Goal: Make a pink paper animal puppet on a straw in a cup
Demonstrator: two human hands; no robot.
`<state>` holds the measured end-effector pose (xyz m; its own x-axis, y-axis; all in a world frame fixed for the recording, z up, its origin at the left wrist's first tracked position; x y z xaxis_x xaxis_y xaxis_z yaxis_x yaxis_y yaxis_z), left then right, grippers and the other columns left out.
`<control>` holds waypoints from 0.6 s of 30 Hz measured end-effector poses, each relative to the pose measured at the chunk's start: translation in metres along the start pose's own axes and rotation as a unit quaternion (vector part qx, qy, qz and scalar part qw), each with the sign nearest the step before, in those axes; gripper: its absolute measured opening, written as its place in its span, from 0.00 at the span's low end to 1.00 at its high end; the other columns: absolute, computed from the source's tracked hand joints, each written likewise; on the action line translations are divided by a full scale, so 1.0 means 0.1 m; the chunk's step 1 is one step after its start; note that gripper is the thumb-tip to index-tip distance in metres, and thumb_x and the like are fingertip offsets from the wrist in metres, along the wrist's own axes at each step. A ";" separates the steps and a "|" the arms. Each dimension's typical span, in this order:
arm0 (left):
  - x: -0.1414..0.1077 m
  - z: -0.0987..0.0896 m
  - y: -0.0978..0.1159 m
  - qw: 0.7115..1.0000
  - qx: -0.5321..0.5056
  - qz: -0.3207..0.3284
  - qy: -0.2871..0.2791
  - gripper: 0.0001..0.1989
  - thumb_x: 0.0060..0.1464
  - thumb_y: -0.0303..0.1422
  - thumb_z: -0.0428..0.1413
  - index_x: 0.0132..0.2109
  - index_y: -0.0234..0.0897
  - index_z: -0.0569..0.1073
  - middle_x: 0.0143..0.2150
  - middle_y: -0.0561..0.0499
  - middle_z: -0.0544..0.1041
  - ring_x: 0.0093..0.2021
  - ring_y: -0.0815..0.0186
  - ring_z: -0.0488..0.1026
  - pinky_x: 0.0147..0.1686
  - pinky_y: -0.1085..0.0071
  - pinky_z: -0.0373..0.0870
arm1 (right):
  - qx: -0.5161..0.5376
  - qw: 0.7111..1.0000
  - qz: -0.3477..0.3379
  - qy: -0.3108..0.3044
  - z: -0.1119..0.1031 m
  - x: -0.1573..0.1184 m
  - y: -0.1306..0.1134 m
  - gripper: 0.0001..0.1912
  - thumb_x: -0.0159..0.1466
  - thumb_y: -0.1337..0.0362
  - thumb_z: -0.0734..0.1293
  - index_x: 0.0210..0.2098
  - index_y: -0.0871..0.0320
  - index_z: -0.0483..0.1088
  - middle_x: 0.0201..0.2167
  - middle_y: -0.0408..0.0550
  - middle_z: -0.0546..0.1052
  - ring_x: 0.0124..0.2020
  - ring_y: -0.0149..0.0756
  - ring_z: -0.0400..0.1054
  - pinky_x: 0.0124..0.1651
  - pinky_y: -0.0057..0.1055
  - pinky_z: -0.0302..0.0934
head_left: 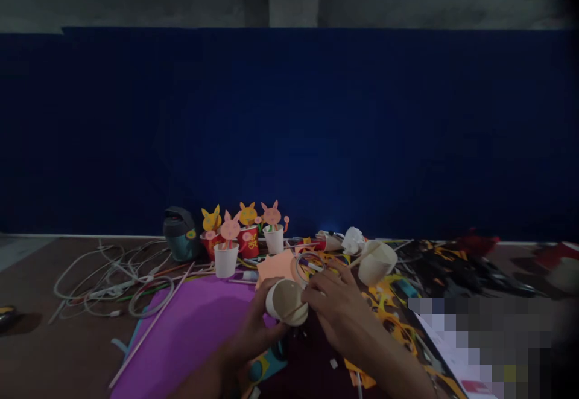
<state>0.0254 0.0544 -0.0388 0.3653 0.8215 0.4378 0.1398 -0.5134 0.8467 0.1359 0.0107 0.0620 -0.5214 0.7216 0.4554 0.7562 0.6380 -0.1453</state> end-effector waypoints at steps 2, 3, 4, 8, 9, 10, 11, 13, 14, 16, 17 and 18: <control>0.00 0.02 -0.01 1.000 -0.004 -0.008 -0.007 0.26 0.49 0.32 0.60 0.55 0.40 0.63 0.52 0.45 0.69 0.52 0.57 0.66 0.52 0.62 0.65 | 0.016 1.000 -0.003 -0.009 0.03 0.00 -0.01 0.14 0.57 0.78 0.61 0.36 0.54 0.71 0.34 0.45 0.72 0.42 0.37 0.64 0.61 0.43 0.41; -0.01 0.03 -0.02 1.000 -0.004 -0.009 -0.010 0.27 0.48 0.32 0.61 0.55 0.40 0.63 0.52 0.46 0.69 0.52 0.57 0.66 0.52 0.61 0.65 | 0.029 0.999 -0.003 -0.015 0.03 0.00 -0.01 0.14 0.57 0.78 0.61 0.36 0.54 0.71 0.34 0.45 0.72 0.41 0.36 0.64 0.60 0.42 0.43; -0.01 0.04 -0.01 1.000 -0.006 -0.010 -0.015 0.27 0.48 0.32 0.61 0.54 0.40 0.62 0.51 0.46 0.69 0.52 0.57 0.66 0.51 0.62 0.65 | 0.044 0.999 -0.001 -0.024 0.04 0.01 -0.01 0.14 0.58 0.78 0.61 0.36 0.54 0.71 0.34 0.44 0.72 0.41 0.36 0.64 0.59 0.41 0.44; -0.01 0.16 0.04 0.997 -0.042 -0.014 -0.065 0.25 0.48 0.33 0.61 0.52 0.40 0.63 0.47 0.48 0.70 0.46 0.60 0.69 0.45 0.66 0.68 | 0.109 0.992 0.002 -0.060 0.08 0.01 -0.05 0.13 0.59 0.77 0.60 0.35 0.54 0.70 0.33 0.43 0.72 0.40 0.35 0.64 0.55 0.38 0.49; -0.01 0.19 0.05 0.996 -0.050 -0.016 -0.076 0.25 0.47 0.33 0.62 0.51 0.40 0.63 0.46 0.48 0.70 0.44 0.60 0.69 0.44 0.67 0.68 | 0.124 0.990 -0.005 -0.070 0.11 0.01 -0.09 0.13 0.59 0.78 0.59 0.34 0.54 0.70 0.34 0.43 0.72 0.40 0.35 0.64 0.54 0.38 0.49; -0.02 0.20 0.06 0.995 -0.057 -0.018 -0.083 0.25 0.46 0.34 0.62 0.51 0.39 0.63 0.45 0.48 0.70 0.43 0.60 0.69 0.42 0.67 0.68 | 0.136 0.987 -0.013 -0.079 0.14 0.01 -0.13 0.13 0.59 0.78 0.59 0.34 0.55 0.69 0.34 0.43 0.73 0.40 0.34 0.64 0.54 0.38 0.49; -0.02 0.21 0.06 0.994 -0.063 -0.019 -0.086 0.26 0.45 0.35 0.63 0.50 0.39 0.64 0.44 0.48 0.71 0.42 0.60 0.69 0.42 0.68 0.68 | 0.146 0.985 -0.020 -0.086 0.18 0.00 -0.18 0.13 0.59 0.78 0.59 0.35 0.55 0.69 0.35 0.42 0.73 0.40 0.34 0.64 0.55 0.37 0.49; -0.01 0.20 0.07 0.994 -0.073 -0.017 -0.085 0.25 0.46 0.35 0.63 0.50 0.38 0.63 0.44 0.47 0.71 0.42 0.60 0.69 0.42 0.67 0.68 | 0.150 0.985 -0.025 -0.086 0.23 -0.01 -0.24 0.14 0.59 0.78 0.58 0.37 0.55 0.68 0.37 0.43 0.74 0.40 0.34 0.65 0.56 0.38 0.48; -0.01 0.19 0.07 0.994 -0.076 -0.016 -0.081 0.25 0.48 0.35 0.62 0.51 0.38 0.63 0.44 0.47 0.70 0.43 0.60 0.69 0.43 0.67 0.68 | 0.141 0.987 -0.025 -0.077 0.24 -0.01 -0.24 0.15 0.60 0.78 0.57 0.39 0.55 0.68 0.38 0.44 0.74 0.42 0.34 0.65 0.58 0.39 0.46; -0.01 0.15 0.08 0.994 -0.080 -0.013 -0.069 0.23 0.51 0.35 0.60 0.52 0.38 0.62 0.46 0.46 0.69 0.44 0.60 0.68 0.45 0.66 0.67 | 0.105 0.993 -0.016 -0.041 0.20 0.00 -0.20 0.16 0.61 0.76 0.58 0.44 0.55 0.67 0.42 0.46 0.73 0.46 0.37 0.64 0.60 0.43 0.43; 0.00 0.14 0.09 0.994 -0.083 -0.013 -0.064 0.22 0.52 0.36 0.59 0.52 0.38 0.62 0.46 0.46 0.69 0.44 0.61 0.68 0.45 0.66 0.67 | 0.080 0.997 -0.007 -0.019 0.16 0.00 -0.15 0.16 0.61 0.75 0.59 0.46 0.55 0.67 0.43 0.48 0.72 0.47 0.39 0.63 0.60 0.44 0.43; 0.00 0.13 0.10 0.994 -0.087 -0.013 -0.060 0.21 0.53 0.36 0.59 0.52 0.38 0.63 0.46 0.46 0.69 0.43 0.61 0.68 0.44 0.67 0.67 | 0.055 0.998 0.005 0.004 0.12 0.00 -0.10 0.15 0.62 0.74 0.60 0.46 0.54 0.68 0.44 0.48 0.72 0.49 0.41 0.61 0.59 0.45 0.43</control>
<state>0.0387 0.0461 -0.0336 0.4730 0.7927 0.3845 -0.0075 -0.4328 0.9015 0.1238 0.0079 0.0528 -0.5103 0.7267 0.4599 0.7130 0.6565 -0.2463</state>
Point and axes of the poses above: each hand's wrist, its own x-axis towards the middle knuckle, its own z-axis out of the palm, y = z × x, the point moved 10 cm from there along x, towards the middle knuckle
